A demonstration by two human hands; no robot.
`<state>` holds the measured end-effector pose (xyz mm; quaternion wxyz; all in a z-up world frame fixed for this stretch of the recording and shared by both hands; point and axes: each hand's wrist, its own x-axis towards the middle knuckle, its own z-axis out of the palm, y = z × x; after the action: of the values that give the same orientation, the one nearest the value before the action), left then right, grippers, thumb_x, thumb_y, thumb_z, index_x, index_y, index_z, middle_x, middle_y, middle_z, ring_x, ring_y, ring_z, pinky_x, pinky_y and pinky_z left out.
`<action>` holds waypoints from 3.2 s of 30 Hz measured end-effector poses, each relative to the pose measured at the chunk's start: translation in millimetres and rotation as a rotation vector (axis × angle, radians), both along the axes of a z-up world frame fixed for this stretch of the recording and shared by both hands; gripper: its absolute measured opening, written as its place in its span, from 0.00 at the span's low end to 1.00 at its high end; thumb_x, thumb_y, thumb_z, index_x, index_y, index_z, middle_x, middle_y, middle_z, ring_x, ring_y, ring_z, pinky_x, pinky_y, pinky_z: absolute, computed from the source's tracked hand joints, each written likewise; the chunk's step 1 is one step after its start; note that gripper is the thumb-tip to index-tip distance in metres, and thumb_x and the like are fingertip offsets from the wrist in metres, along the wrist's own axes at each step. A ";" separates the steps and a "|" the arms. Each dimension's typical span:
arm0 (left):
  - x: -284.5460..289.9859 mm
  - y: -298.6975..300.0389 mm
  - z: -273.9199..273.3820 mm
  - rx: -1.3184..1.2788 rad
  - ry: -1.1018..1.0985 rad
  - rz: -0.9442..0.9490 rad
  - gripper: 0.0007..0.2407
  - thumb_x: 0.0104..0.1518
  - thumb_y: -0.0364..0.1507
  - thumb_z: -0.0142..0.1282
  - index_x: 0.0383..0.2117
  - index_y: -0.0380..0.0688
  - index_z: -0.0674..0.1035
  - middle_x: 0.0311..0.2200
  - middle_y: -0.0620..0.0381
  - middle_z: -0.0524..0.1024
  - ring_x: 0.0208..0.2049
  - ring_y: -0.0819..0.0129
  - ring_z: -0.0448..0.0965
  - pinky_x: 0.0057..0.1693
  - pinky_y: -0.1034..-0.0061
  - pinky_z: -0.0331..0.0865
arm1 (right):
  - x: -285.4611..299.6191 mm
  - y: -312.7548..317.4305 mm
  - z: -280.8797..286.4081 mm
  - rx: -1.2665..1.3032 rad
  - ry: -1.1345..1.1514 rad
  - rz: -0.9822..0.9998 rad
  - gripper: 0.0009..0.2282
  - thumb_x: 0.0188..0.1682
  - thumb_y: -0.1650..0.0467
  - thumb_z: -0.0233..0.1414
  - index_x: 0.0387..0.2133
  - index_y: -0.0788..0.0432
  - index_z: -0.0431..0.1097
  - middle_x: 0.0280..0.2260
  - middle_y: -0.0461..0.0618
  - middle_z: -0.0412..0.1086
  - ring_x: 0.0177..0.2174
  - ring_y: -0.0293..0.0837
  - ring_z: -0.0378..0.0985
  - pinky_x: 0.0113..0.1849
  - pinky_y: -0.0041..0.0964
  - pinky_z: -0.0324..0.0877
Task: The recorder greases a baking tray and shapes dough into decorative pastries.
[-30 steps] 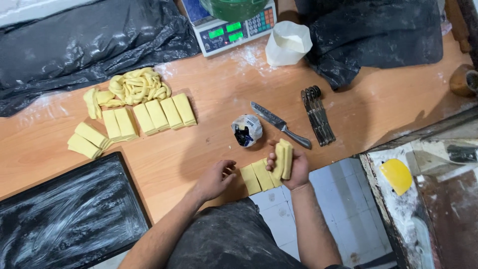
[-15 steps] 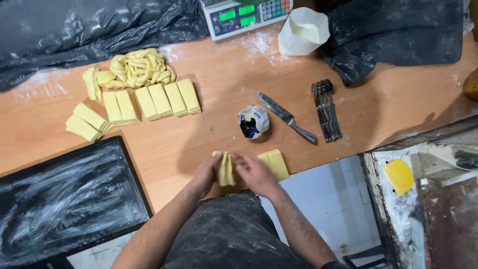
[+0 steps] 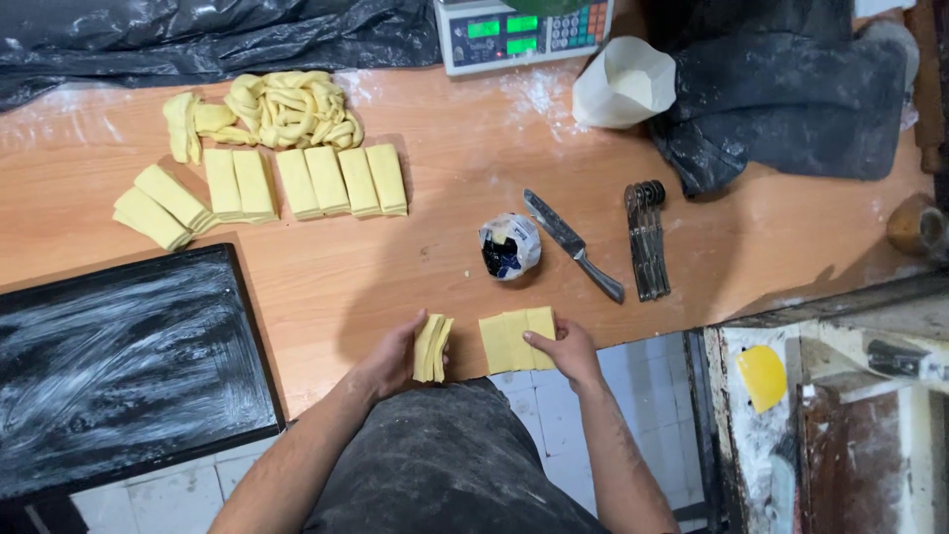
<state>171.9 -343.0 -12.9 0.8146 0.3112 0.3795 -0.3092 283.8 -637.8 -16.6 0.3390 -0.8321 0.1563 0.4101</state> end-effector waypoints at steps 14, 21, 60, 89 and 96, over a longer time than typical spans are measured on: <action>2.7 6.4 6.8 0.053 0.125 0.011 0.21 0.64 0.46 0.46 0.46 0.39 0.77 0.33 0.51 0.78 0.33 0.63 0.80 0.42 0.65 0.78 | -16.9 -13.1 -17.9 0.163 -0.386 0.070 0.30 0.37 0.65 0.68 0.51 0.63 0.65 0.44 0.55 0.75 0.45 0.45 0.79 0.45 0.40 0.75; 3.1 1.5 3.4 0.063 0.122 -0.049 0.22 0.63 0.47 0.45 0.46 0.39 0.77 0.32 0.51 0.77 0.33 0.63 0.80 0.40 0.66 0.77 | 13.1 11.8 18.6 0.057 0.069 -0.013 0.31 0.36 0.65 0.69 0.52 0.66 0.68 0.43 0.59 0.78 0.40 0.48 0.83 0.42 0.44 0.78; -12.7 15.9 -16.5 0.051 0.022 0.081 0.21 0.63 0.43 0.50 0.49 0.36 0.75 0.34 0.50 0.79 0.33 0.65 0.82 0.43 0.64 0.80 | -9.4 56.1 26.6 -0.322 -0.628 0.779 0.29 0.41 0.58 0.64 0.56 0.54 0.67 0.39 0.51 0.72 0.39 0.49 0.77 0.40 0.47 0.74; -68.8 42.2 22.3 -0.317 -0.401 0.085 0.29 0.68 0.50 0.31 0.56 0.36 0.74 0.50 0.43 0.78 0.52 0.58 0.80 0.58 0.66 0.74 | -111.7 181.5 175.4 0.480 -0.367 0.446 0.20 0.47 0.67 0.59 0.54 0.59 0.71 0.42 0.49 0.74 0.39 0.39 0.79 0.40 0.32 0.76; -91.3 51.0 16.0 -0.157 -0.491 0.043 0.30 0.69 0.50 0.29 0.51 0.31 0.77 0.43 0.44 0.80 0.45 0.60 0.81 0.54 0.67 0.75 | -141.3 180.2 172.3 0.554 -0.389 0.435 0.19 0.47 0.71 0.59 0.53 0.60 0.71 0.43 0.52 0.73 0.43 0.40 0.79 0.45 0.33 0.78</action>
<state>80.6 -292.0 3.1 0.9104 0.3046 0.1515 -0.2355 142.5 -457.6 155.7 0.4789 -0.7851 -0.2073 0.3337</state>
